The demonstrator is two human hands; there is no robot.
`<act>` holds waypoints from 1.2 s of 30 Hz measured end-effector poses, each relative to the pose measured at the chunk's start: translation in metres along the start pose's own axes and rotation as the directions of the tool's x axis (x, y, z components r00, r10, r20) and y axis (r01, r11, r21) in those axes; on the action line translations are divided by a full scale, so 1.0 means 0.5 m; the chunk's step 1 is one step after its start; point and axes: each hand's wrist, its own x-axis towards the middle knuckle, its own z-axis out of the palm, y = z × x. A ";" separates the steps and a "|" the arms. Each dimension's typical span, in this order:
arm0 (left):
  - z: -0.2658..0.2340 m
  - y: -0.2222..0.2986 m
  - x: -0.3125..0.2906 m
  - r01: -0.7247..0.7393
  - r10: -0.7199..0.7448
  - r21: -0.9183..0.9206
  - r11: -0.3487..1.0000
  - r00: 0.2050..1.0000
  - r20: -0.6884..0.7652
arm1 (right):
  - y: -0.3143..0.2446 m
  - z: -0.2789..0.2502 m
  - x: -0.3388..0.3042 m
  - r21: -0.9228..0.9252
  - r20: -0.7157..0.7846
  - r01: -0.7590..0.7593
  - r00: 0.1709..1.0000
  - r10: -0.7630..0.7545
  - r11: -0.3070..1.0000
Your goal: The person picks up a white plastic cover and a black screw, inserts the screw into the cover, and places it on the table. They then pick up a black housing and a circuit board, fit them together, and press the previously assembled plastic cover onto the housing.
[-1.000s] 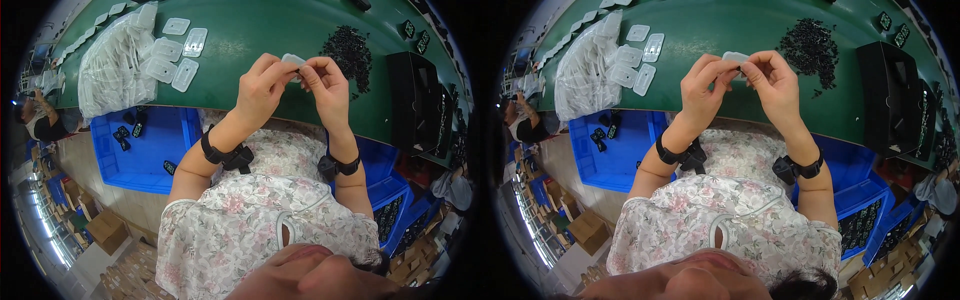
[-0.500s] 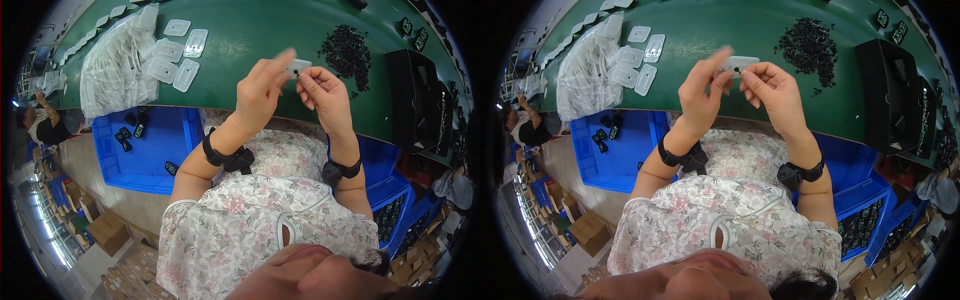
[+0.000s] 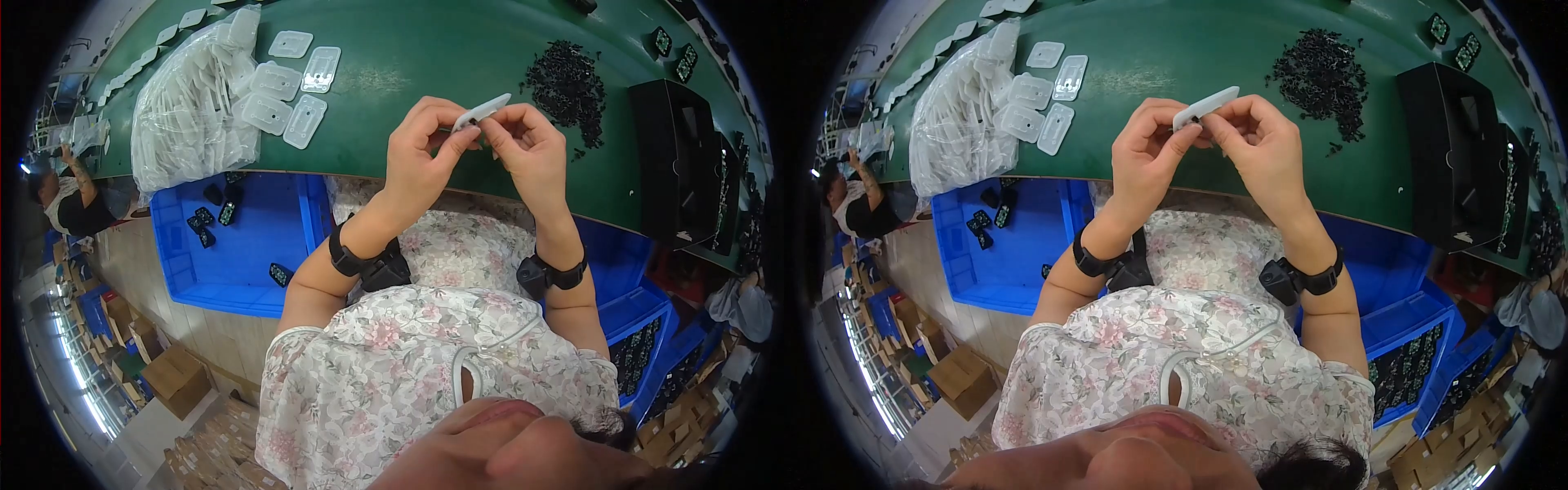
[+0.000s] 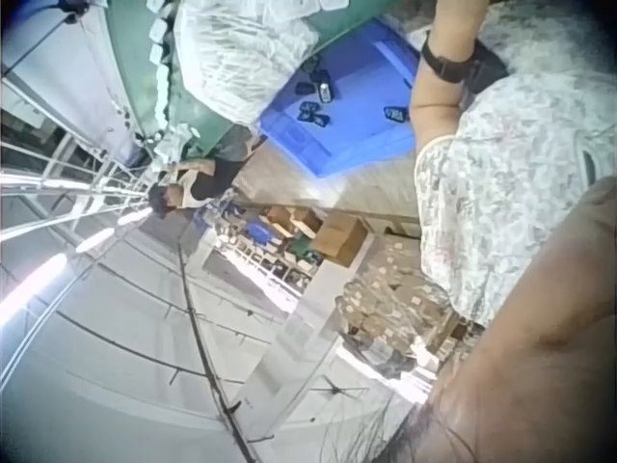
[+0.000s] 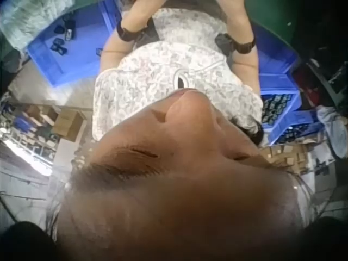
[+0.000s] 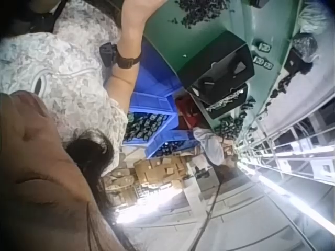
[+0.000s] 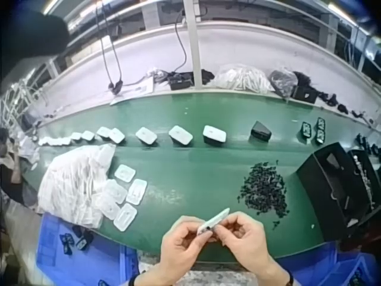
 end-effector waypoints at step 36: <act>-0.138 -0.004 0.159 0.059 -0.181 0.753 0.655 0.980 0.082 | -0.052 -0.337 0.510 -0.754 0.624 0.465 0.729 -0.283 -0.464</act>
